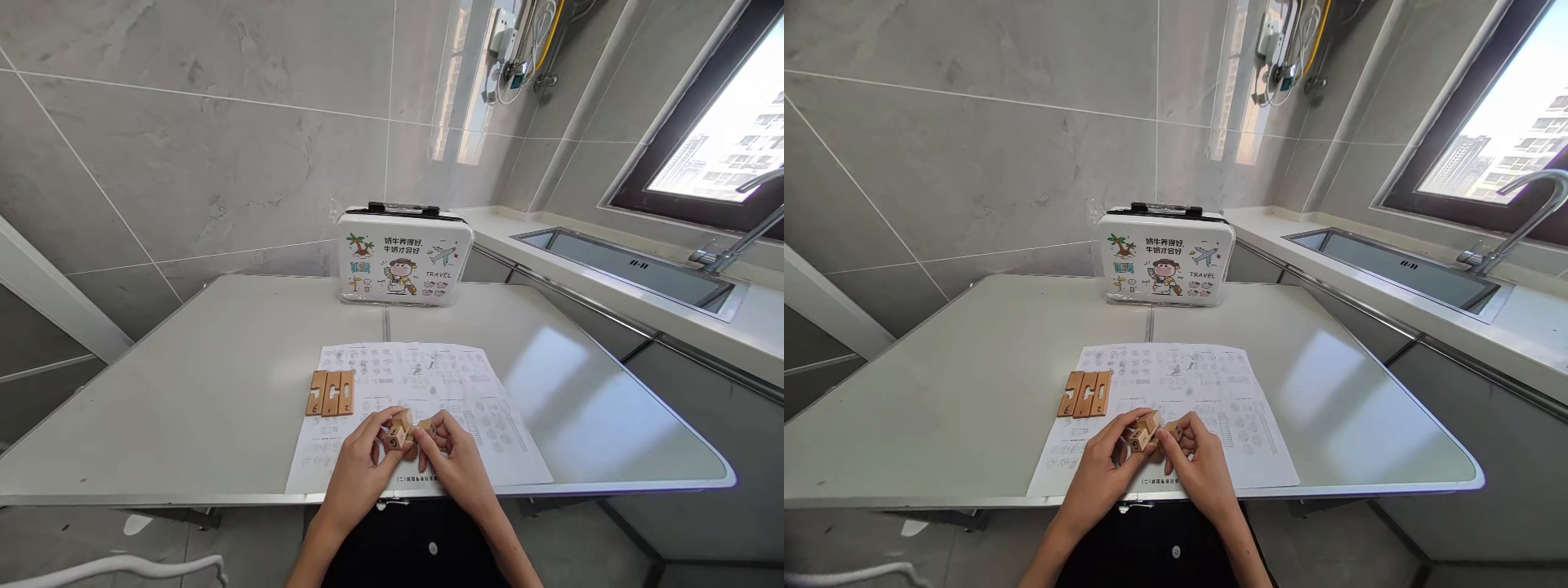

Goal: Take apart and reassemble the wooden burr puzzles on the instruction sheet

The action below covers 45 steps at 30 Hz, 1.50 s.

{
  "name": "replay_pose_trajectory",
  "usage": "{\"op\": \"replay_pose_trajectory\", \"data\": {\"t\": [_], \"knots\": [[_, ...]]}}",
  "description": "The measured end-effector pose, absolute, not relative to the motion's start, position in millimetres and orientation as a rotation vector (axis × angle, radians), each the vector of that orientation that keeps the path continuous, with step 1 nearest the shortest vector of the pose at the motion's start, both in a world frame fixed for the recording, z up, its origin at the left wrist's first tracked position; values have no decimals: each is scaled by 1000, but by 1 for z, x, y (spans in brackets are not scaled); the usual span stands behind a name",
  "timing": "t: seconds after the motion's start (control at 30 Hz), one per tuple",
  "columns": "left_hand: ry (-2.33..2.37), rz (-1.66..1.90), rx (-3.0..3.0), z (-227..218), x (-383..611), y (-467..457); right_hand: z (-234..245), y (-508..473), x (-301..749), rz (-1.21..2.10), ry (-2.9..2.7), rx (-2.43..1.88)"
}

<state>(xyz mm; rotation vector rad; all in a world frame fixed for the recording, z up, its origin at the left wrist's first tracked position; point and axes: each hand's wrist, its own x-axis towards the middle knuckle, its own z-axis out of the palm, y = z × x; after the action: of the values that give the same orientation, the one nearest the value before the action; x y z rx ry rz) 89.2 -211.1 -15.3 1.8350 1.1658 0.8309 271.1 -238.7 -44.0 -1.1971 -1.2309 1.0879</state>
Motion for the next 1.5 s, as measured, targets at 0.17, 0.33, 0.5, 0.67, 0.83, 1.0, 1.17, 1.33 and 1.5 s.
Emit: {"op": "replay_pose_trajectory", "data": {"t": [0.17,0.33,0.5,0.67,0.83,1.0,1.17,1.33,1.5], "knots": [[1164,865,1839,-19,88,-210,-45,-240,274,1105,-1275,-1173],[1158,828,1882,-19,88,-209,-48,-239,274,1072,-1288,-1185],[1105,767,1907,-15,88,-210,-49,-239,273,1019,-1279,-1215],[1090,732,1952,-19,90,-211,-47,-241,274,1011,-1261,-1234],[1135,867,2013,-25,91,-212,-48,-240,273,1008,-1257,-1240],[1120,900,2036,-28,92,-211,-50,-240,272,996,-1237,-1256],[1105,931,2029,-26,92,-211,-46,-241,270,989,-1272,-1248],[1091,902,2031,-25,92,-210,-41,-242,271,926,-1323,-1262],[1097,873,2008,-24,92,-210,-40,-244,273,853,-1370,-1299]]}}
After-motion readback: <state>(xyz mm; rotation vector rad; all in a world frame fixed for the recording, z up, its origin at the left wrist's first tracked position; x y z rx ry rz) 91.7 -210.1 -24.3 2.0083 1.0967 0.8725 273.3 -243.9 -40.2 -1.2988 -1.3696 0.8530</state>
